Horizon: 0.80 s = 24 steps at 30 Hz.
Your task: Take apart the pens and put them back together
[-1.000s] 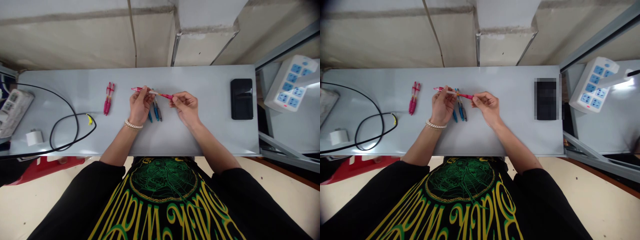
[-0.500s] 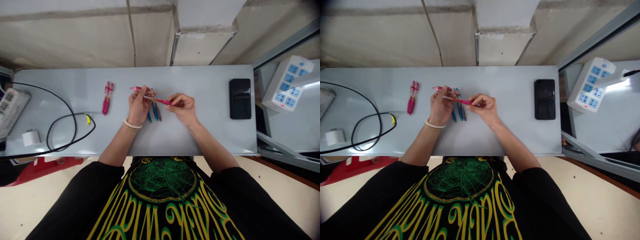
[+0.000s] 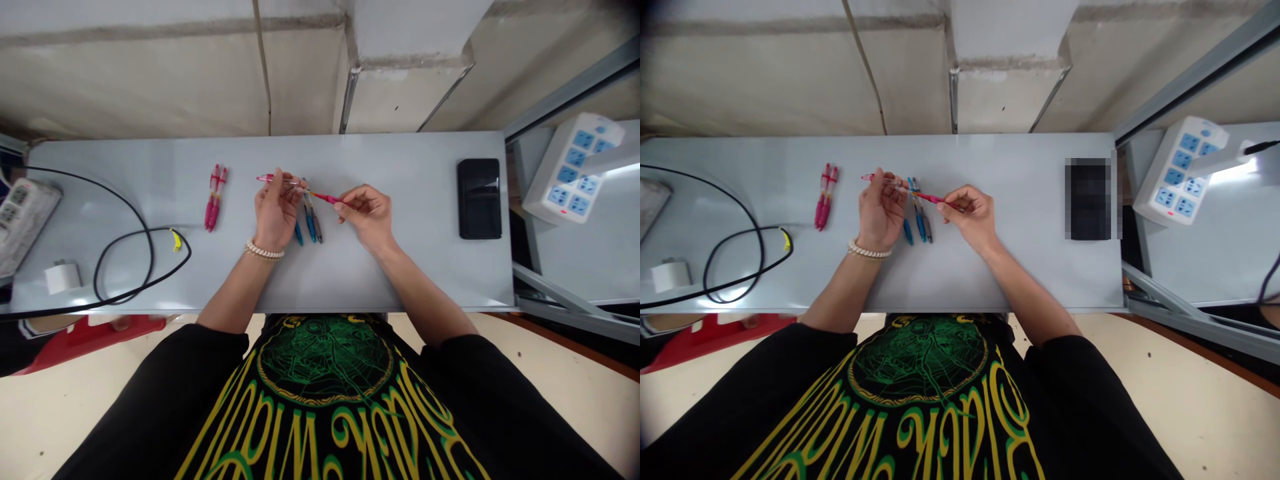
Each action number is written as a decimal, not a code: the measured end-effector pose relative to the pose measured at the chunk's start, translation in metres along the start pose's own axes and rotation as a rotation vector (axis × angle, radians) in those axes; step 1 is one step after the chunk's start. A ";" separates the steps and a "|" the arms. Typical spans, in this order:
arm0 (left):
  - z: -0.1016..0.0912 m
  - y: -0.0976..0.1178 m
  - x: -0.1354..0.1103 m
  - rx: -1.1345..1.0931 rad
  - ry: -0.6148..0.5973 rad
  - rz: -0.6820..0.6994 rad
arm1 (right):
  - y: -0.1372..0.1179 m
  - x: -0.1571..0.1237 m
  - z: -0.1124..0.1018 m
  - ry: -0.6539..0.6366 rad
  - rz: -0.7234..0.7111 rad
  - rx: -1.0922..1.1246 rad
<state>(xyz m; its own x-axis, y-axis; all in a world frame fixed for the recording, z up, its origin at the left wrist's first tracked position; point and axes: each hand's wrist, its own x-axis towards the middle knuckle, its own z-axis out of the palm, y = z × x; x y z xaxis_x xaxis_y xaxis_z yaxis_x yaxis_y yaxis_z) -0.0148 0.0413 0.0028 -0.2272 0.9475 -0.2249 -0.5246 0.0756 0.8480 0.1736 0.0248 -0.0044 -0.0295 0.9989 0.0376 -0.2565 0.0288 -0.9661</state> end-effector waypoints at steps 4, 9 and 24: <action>0.005 0.001 -0.005 -0.023 -0.024 0.022 | -0.001 0.001 -0.001 0.012 -0.018 -0.018; 0.005 0.000 -0.005 -0.074 -0.017 0.018 | -0.001 0.003 -0.003 0.029 -0.052 0.030; 0.012 -0.010 -0.018 0.147 -0.092 0.164 | 0.000 -0.009 -0.004 0.018 -0.181 -0.239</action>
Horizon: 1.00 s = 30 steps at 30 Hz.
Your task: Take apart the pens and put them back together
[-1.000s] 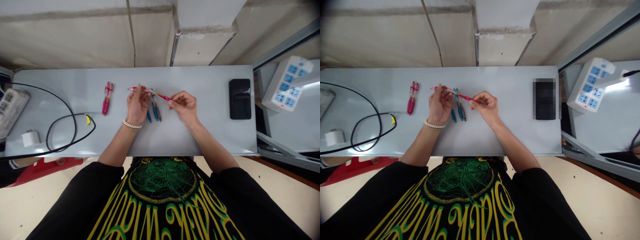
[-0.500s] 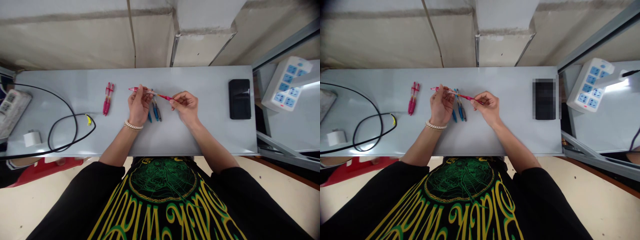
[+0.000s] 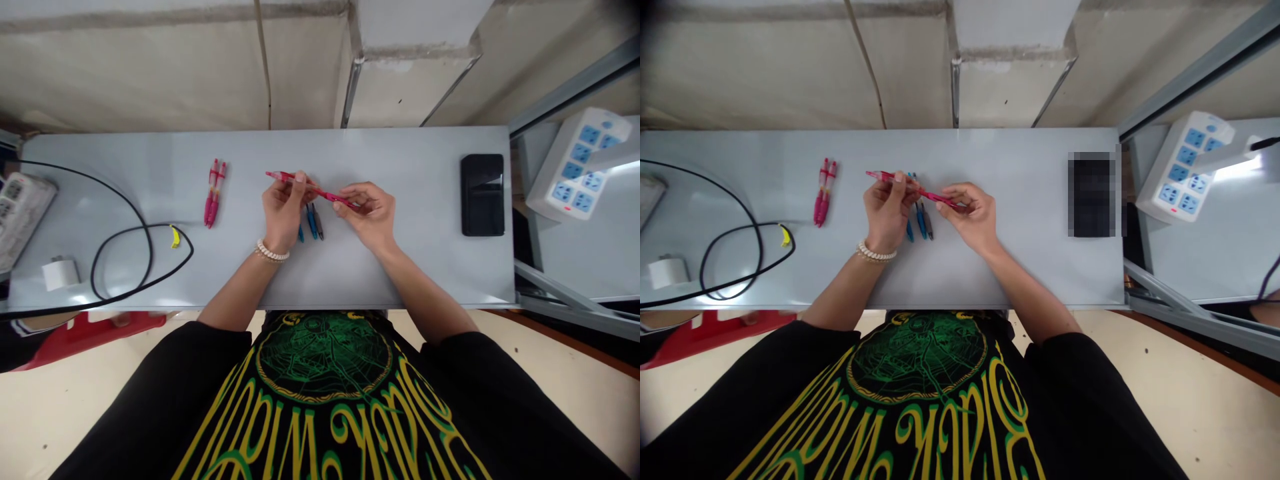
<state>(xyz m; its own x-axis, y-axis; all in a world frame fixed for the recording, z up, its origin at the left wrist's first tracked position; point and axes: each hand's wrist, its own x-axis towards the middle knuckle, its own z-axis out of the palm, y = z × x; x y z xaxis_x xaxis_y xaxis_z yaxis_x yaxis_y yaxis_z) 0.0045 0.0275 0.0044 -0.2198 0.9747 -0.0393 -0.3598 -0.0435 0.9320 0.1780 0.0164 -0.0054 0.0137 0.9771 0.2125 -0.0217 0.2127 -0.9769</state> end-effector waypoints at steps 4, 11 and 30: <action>0.001 -0.002 -0.005 0.038 -0.078 -0.017 | -0.001 -0.005 -0.004 0.007 -0.086 -0.086; -0.002 0.001 -0.007 0.097 -0.131 -0.005 | -0.002 -0.007 -0.003 0.084 -0.194 -0.148; -0.012 -0.013 0.002 0.023 -0.202 0.019 | 0.002 -0.003 0.006 -0.020 -0.010 -0.058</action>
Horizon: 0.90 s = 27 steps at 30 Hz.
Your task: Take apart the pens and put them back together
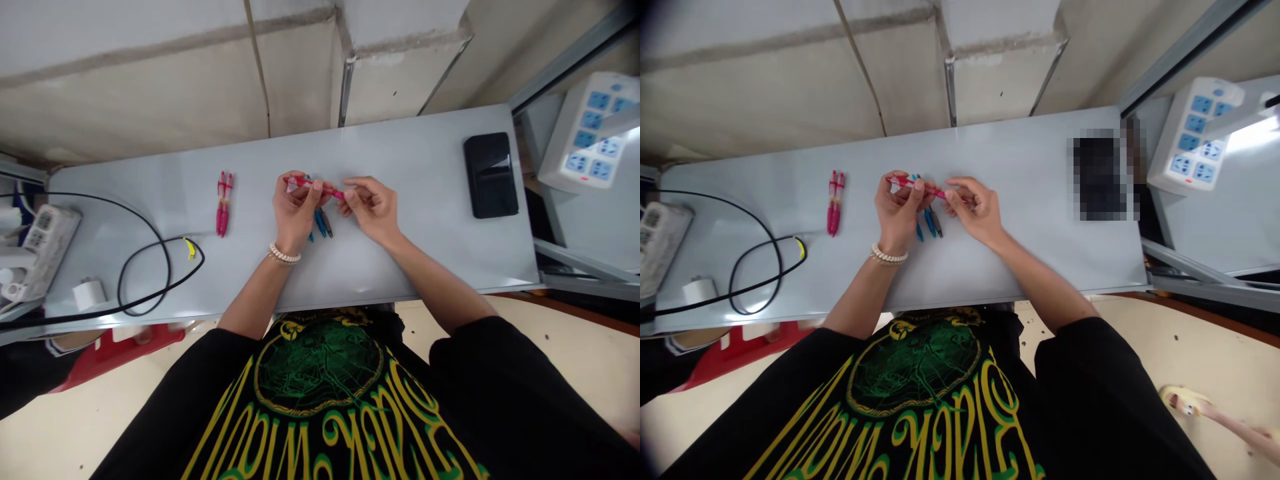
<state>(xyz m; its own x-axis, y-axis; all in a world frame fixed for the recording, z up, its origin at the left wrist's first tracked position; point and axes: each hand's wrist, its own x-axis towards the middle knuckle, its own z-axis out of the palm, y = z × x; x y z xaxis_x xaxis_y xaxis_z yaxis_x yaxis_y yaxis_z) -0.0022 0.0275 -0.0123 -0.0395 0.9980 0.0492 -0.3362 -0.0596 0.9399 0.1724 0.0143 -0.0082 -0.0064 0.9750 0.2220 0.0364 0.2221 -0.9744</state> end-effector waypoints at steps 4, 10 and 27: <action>0.004 0.003 0.000 -0.006 0.083 -0.026 | 0.001 0.001 -0.005 0.023 -0.132 -0.126; 0.006 0.010 0.001 -0.011 0.126 -0.065 | 0.008 0.000 -0.007 0.011 -0.122 -0.179; 0.008 0.010 0.002 -0.069 0.138 -0.069 | 0.008 -0.003 -0.003 0.033 -0.300 -0.317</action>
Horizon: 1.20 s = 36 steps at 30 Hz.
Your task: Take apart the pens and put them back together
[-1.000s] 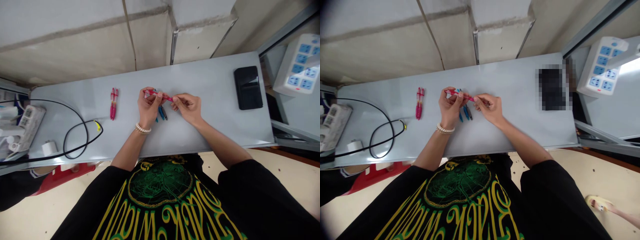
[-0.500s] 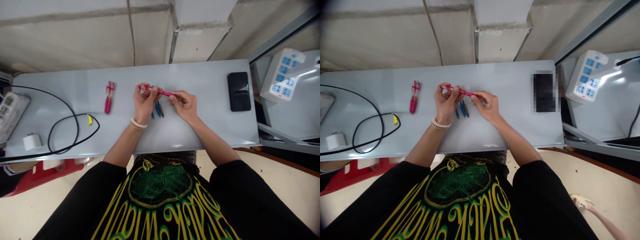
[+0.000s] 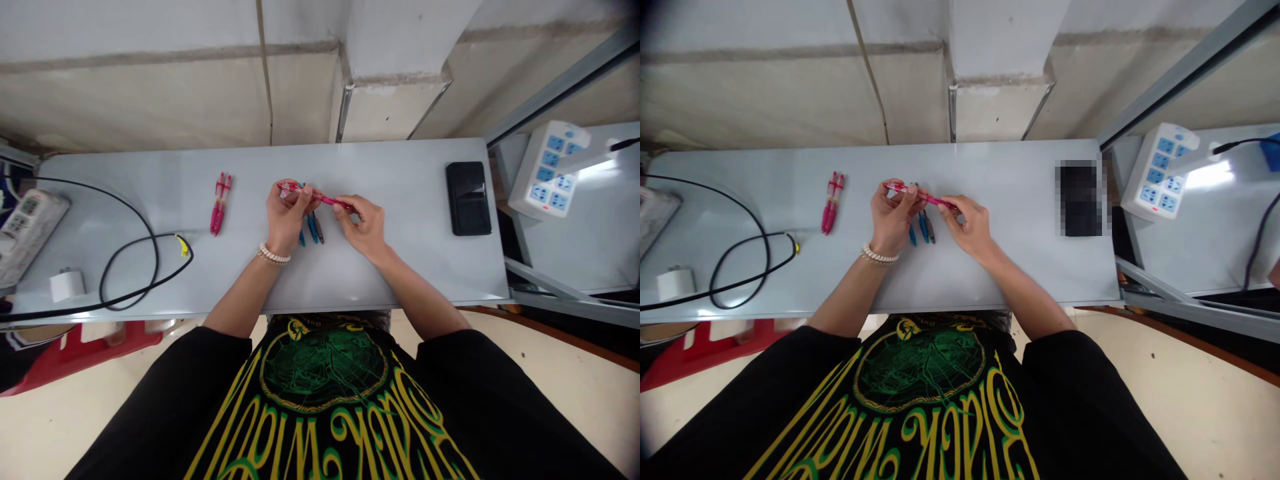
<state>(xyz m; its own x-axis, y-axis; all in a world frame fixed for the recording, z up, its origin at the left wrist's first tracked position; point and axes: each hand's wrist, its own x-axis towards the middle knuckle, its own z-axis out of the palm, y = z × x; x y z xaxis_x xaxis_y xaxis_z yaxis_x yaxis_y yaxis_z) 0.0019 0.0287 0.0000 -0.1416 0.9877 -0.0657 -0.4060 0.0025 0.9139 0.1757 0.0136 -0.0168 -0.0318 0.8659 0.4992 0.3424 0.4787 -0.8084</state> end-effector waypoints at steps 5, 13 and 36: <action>-0.001 0.002 0.001 -0.011 -0.009 0.009 | -0.002 0.001 -0.002 -0.014 0.015 -0.036; -0.001 0.005 0.000 -0.009 0.010 -0.021 | -0.001 -0.001 -0.003 -0.012 -0.043 -0.037; -0.002 0.003 0.000 -0.005 -0.005 -0.004 | -0.004 -0.002 -0.003 -0.029 -0.027 -0.040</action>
<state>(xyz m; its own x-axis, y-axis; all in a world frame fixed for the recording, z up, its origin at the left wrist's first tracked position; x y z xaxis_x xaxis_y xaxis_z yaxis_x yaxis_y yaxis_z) -0.0011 0.0281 0.0018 -0.1352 0.9885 -0.0673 -0.4113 0.0058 0.9115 0.1770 0.0096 -0.0134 -0.0688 0.8566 0.5113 0.3780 0.4967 -0.7813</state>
